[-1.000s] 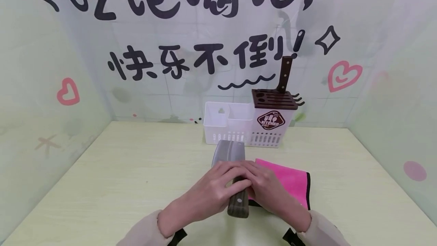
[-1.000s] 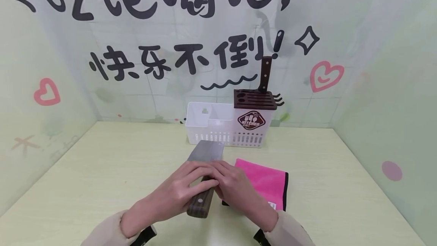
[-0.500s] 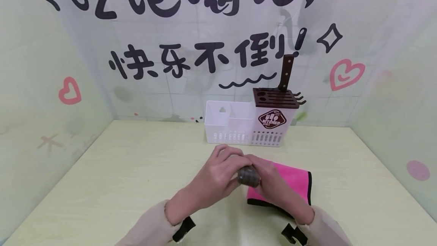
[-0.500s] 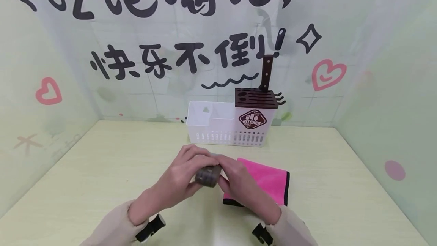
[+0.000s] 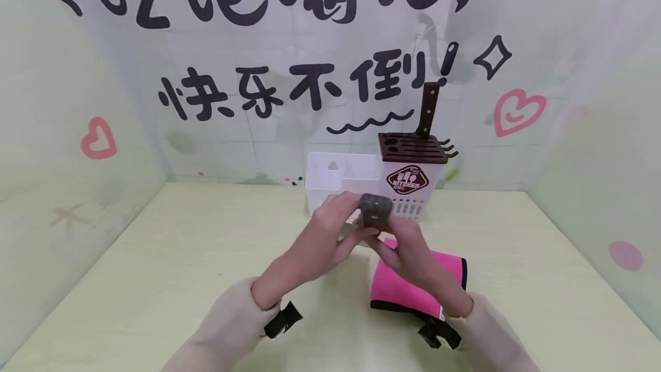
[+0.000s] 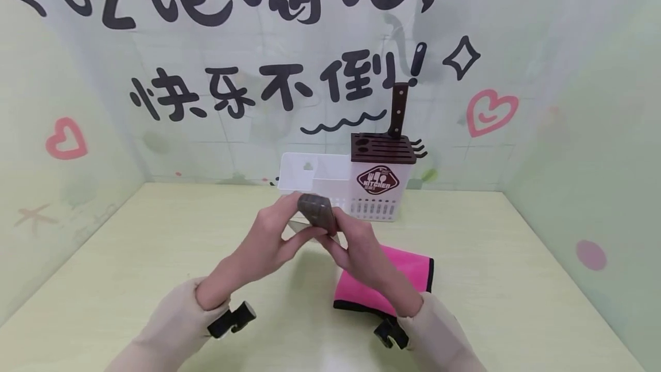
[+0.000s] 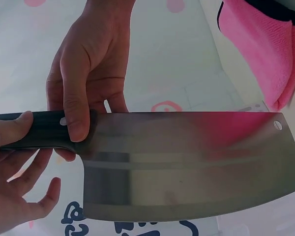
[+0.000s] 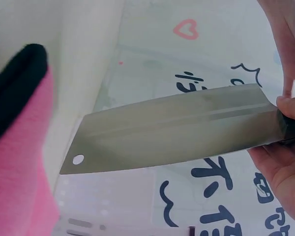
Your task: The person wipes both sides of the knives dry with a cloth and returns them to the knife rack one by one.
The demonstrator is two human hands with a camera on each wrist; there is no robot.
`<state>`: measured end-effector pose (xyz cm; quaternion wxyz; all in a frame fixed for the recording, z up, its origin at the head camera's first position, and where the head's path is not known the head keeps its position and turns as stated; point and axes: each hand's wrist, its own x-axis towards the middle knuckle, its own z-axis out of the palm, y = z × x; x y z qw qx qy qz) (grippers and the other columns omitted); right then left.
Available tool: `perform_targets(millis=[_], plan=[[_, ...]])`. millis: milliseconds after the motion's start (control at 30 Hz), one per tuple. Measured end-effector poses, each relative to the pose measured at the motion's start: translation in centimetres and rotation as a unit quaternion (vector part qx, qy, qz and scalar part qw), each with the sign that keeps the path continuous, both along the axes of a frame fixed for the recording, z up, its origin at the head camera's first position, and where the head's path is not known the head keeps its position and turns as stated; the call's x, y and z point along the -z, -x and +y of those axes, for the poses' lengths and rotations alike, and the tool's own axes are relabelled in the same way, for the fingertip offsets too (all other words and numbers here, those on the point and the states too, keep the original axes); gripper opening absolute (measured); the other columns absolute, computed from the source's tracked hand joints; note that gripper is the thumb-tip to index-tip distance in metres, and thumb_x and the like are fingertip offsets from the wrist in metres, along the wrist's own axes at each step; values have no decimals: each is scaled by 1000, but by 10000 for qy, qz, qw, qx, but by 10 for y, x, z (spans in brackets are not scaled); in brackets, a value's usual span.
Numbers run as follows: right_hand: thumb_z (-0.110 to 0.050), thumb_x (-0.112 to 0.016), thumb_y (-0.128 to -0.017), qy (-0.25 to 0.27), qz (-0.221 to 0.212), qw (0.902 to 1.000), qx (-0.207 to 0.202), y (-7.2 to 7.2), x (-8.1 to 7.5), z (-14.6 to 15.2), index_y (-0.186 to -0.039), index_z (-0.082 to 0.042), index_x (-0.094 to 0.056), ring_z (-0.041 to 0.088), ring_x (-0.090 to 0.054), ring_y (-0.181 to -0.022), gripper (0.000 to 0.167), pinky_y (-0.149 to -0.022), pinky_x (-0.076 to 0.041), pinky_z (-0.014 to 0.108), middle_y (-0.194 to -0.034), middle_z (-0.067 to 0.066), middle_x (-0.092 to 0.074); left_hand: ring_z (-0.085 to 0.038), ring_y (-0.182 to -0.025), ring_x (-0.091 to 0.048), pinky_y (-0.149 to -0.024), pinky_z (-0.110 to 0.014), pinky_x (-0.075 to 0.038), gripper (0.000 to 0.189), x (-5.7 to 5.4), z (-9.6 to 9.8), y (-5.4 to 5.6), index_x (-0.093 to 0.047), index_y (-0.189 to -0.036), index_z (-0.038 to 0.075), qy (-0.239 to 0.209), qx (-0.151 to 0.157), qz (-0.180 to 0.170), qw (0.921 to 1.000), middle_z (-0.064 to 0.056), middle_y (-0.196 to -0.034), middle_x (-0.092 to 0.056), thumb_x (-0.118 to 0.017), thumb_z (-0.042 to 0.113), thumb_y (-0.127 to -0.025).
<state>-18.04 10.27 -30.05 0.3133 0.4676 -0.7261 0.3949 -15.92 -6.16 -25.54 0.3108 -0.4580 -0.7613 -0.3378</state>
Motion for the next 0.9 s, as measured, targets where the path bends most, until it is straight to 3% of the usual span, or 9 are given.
perform_targets(millis=[133, 333, 533, 767, 900], plan=[[12, -64, -70, 73, -214, 9996, 156, 3, -10, -3, -98, 6, -52, 18, -61, -74, 30, -68, -52, 26, -87, 14, -63, -18, -94, -59, -81, -30, -44, 35, -12, 0, 6, -53, -104, -2, -82, -12, -48, 10000, -10, -98, -60, -70, 5, -74], [9, -65, -73, 250, -558, 9972, 424, 4, -21, -6, -103, 7, -49, 21, -65, -76, 34, -67, -52, 22, -91, 16, -63, -17, -84, -60, -77, -25, -48, 34, -27, 3, 13, -52, -105, -4, -233, 80, -417, 9988, -10, -91, -62, -68, 5, -76], [8, -66, -73, 237, -1049, 9940, 202, 5, -27, -6, -109, 7, -48, 25, -65, -82, 40, -68, -52, 22, -96, 18, -62, -15, -77, -59, -69, -21, -48, 35, -34, 2, 20, -51, -105, -3, -236, 113, -786, 9966, -9, -84, -63, -68, 6, -77], [9, -64, -75, 266, -1495, 9884, -11, 8, -30, -2, -112, 7, -48, 24, -64, -80, 41, -67, -52, 24, -98, 18, -61, -16, -78, -59, -69, -26, -50, 42, -41, 3, 28, -48, -113, -5, -118, 199, -1262, 9917, -10, -87, -64, -68, 7, -77], [8, -63, -76, 300, -1821, 9828, -80, 9, -33, 1, -112, 6, -49, 20, -62, -75, 38, -65, -53, 25, -95, 16, -61, -15, -81, -59, -70, -25, -48, 43, -44, 1, 31, -49, -113, -2, -87, 90, -1518, 9883, -9, -89, -65, -69, 10, -77]])
